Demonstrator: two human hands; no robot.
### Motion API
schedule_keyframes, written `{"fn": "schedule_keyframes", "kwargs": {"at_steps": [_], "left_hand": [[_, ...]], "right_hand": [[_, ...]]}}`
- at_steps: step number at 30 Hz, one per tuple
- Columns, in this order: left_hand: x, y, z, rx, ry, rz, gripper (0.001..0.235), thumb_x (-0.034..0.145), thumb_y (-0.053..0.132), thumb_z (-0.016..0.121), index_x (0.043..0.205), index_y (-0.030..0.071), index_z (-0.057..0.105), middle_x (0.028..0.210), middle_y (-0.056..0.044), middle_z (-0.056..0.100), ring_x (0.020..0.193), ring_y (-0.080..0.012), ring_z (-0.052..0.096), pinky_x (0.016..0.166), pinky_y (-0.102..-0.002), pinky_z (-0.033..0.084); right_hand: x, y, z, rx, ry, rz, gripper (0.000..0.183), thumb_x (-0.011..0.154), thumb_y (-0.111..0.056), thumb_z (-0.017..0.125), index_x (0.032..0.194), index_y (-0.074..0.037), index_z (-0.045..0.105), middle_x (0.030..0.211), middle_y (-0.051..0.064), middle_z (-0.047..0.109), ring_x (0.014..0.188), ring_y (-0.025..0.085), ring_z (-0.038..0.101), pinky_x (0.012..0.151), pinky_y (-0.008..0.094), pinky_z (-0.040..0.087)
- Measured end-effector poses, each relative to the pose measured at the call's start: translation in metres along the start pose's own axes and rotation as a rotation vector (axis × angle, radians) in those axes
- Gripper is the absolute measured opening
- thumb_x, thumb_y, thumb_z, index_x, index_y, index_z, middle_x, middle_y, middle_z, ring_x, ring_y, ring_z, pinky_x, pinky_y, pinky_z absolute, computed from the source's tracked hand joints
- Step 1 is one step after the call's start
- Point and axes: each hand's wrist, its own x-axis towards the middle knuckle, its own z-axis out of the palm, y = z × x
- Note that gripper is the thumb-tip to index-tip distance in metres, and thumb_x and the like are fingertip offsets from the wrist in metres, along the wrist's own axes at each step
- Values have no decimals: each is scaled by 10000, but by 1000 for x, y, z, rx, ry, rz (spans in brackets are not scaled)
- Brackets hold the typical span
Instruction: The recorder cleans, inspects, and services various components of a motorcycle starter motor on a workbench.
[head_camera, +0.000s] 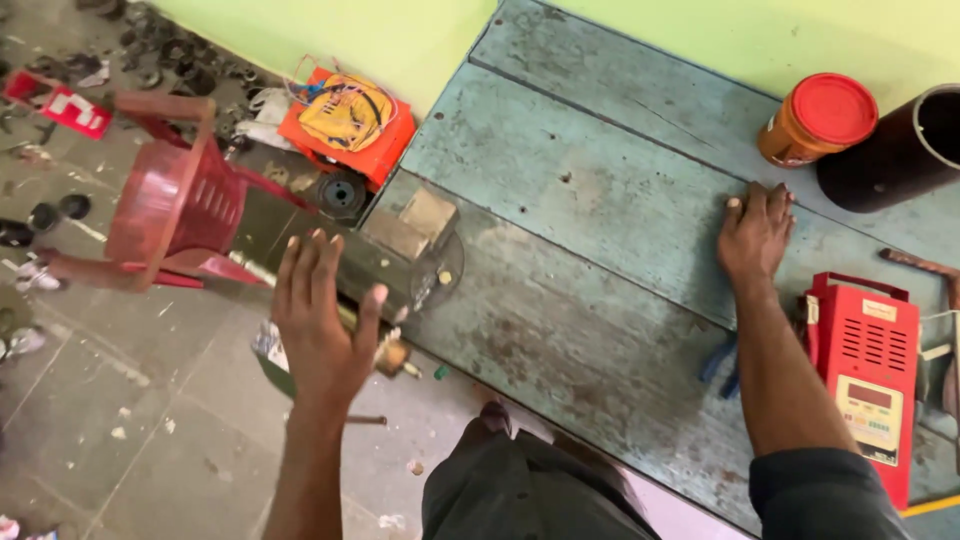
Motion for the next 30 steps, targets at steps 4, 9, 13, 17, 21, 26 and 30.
{"fn": "schedule_keyframes", "kwargs": {"at_steps": [4,9,13,17,21,26,30], "left_hand": [[11,9,-4,11,-132,-45,707,963,384,669,1521,-8,478,1569,-254,453,1497,-472,360,1183,-606,316],[14,8,-3,55,-260,-112,769,871,453,701,1459,-4,511,1554,-249,445,1497,-464,332,1135,-603,315],[15,8,-4,49,-288,-124,746,870,450,702,1435,-5,527,1534,-246,460,1489,-462,344,1142,-596,321],[20,5,0,37,-281,-122,691,879,427,699,1402,1,550,1508,-238,489,1474,-454,370,1134,-588,333],[16,8,-3,73,-302,-135,658,876,405,703,1381,5,568,1489,-217,520,1468,-444,388,1102,-587,343],[15,10,-1,97,-265,-94,643,884,397,713,1376,5,579,1487,-218,531,1459,-445,400,1110,-593,345],[14,12,1,107,-200,-59,593,913,363,724,1358,-6,596,1467,-227,547,1443,-448,427,1138,-589,360]], "right_hand": [[34,-44,29,158,-112,38,397,1135,-218,527,1435,42,541,1503,322,490,1452,504,394,1267,554,292],[106,-187,43,359,-387,-76,427,1077,-224,483,1437,5,499,1571,255,404,1516,427,301,1252,495,249],[93,-242,45,396,-480,-164,474,1069,-197,464,1495,10,455,1612,274,334,1514,424,269,1239,473,238],[5,-272,24,210,-304,-588,455,1097,-86,445,1527,61,413,1597,233,409,1480,338,435,1217,405,407],[-68,-322,-48,188,-490,-693,722,738,86,535,1442,-59,461,1514,177,535,1280,332,610,743,321,575],[-22,-233,-41,857,-403,-155,275,1016,-16,604,1285,-52,562,1203,154,694,968,260,724,789,378,605],[53,-163,-33,689,-223,101,173,1045,-122,622,1194,-34,613,1152,162,743,977,277,744,881,409,601]]}}
